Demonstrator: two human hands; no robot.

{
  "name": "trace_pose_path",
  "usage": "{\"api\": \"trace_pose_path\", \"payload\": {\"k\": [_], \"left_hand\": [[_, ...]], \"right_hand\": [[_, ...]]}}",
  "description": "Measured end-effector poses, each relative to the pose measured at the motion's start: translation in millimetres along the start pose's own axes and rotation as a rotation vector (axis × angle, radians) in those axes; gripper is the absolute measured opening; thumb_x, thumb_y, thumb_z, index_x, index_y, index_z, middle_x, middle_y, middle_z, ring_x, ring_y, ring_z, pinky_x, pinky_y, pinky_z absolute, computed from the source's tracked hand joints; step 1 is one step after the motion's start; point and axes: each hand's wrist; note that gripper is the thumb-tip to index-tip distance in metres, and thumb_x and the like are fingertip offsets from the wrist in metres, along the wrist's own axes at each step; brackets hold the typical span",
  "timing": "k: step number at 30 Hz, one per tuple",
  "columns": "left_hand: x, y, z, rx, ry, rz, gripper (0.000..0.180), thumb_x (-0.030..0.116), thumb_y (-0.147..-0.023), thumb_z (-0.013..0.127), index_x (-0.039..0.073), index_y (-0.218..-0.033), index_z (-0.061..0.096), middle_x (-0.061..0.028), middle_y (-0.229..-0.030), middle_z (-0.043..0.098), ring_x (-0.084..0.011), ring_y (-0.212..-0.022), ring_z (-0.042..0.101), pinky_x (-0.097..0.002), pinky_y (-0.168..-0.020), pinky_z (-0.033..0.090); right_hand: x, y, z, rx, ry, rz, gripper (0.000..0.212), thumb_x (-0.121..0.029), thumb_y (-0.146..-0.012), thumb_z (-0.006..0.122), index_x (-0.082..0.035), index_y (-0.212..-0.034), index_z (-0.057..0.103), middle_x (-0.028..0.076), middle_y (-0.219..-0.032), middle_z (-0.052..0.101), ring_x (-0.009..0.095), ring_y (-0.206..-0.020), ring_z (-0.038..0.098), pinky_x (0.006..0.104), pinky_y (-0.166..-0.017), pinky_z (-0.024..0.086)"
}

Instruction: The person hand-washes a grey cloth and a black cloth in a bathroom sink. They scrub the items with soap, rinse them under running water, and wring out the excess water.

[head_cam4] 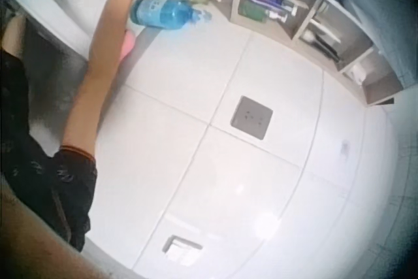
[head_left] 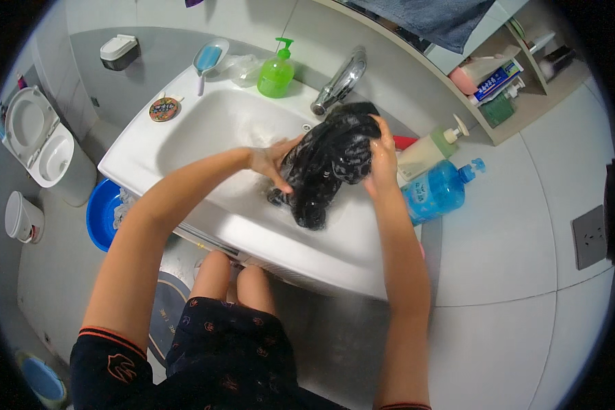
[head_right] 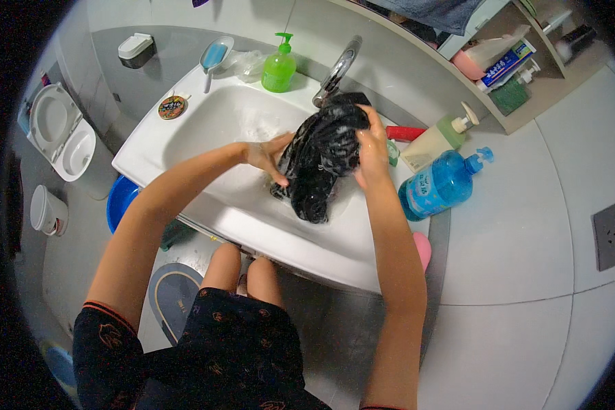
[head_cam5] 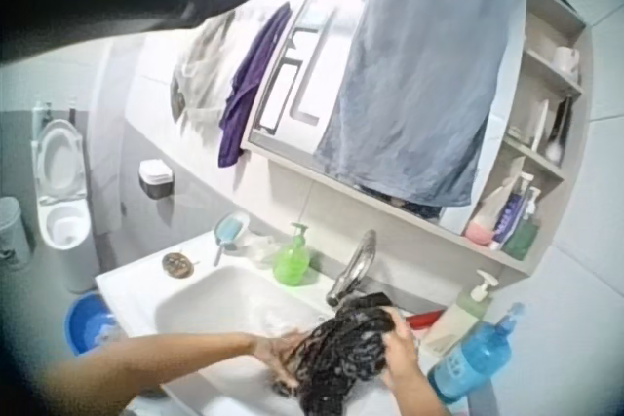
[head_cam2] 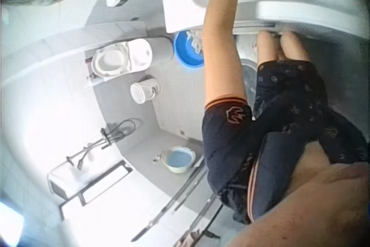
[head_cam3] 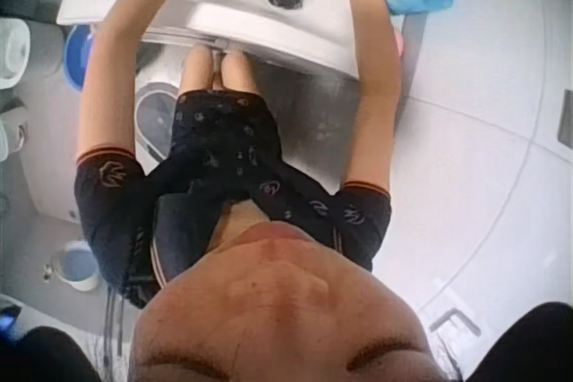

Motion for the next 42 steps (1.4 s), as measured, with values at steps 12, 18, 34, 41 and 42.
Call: {"api": "trace_pose_path", "payload": {"k": [12, 18, 34, 41, 42], "left_hand": [[-41.8, -31.8, 26.6, 0.697, 1.190, -0.371, 0.042, 0.013, -0.087, 0.060, 0.004, -0.126, 0.047, -0.0134, -0.109, 0.062, -0.0175, -0.091, 0.062, -0.0343, -0.078, 0.054], [-29.3, 46.2, -23.6, 0.175, -0.059, -0.598, 0.063, 0.018, -0.075, 0.071, 0.011, -0.128, 0.039, -0.0208, -0.115, 0.049, -0.0366, -0.109, 0.047, -0.0500, -0.092, 0.042], [-42.9, 11.0, 44.6, 0.181, -0.593, -0.292, 0.040, 0.044, -0.085, 0.057, 0.016, -0.111, 0.062, -0.0143, -0.125, 0.048, -0.0385, -0.111, 0.046, -0.0452, -0.093, 0.043], [-119.6, -43.2, 56.6, 0.358, -0.557, -0.294, 0.028, 0.036, -0.086, 0.053, 0.012, -0.091, 0.067, -0.0156, -0.077, 0.063, -0.0317, -0.078, 0.062, -0.0434, -0.071, 0.049], [-132.2, -42.7, 58.1, 0.372, -0.592, -0.293, 0.027, 0.035, -0.085, 0.054, 0.012, -0.088, 0.067, -0.0156, -0.076, 0.063, -0.0316, -0.078, 0.063, -0.0432, -0.070, 0.049]], "right_hand": [[28.6, 21.7, -50.4, 0.161, -0.154, 0.202, 0.032, -0.020, -0.091, 0.046, -0.004, -0.118, 0.054, 0.011, -0.112, 0.061, 0.024, -0.100, 0.061, 0.0372, -0.089, 0.050], [86.4, 51.6, -89.2, -0.274, 0.771, 0.428, 0.033, -0.003, -0.077, 0.058, -0.007, -0.110, 0.062, 0.013, -0.115, 0.060, 0.022, -0.108, 0.054, 0.0327, -0.097, 0.039], [208.9, 44.5, -10.6, -0.006, 1.635, -0.018, 0.039, -0.042, -0.087, 0.057, -0.014, -0.114, 0.058, 0.016, -0.131, 0.041, 0.040, -0.120, 0.036, 0.0579, -0.093, 0.031], [279.7, 0.3, -63.2, 0.256, 1.748, -0.064, 0.038, -0.032, -0.088, 0.053, -0.002, -0.110, 0.062, 0.018, -0.110, 0.060, 0.035, -0.098, 0.057, 0.0536, -0.087, 0.038], [277.3, -7.2, -59.3, 0.214, 1.745, -0.012, 0.036, -0.030, -0.087, 0.053, -0.003, -0.108, 0.063, 0.018, -0.108, 0.061, 0.035, -0.097, 0.058, 0.0527, -0.086, 0.039]]}}
Point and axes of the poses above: each hand's wrist, its own y-axis away from the middle knuckle, its own z-axis out of the palm, x = y × z
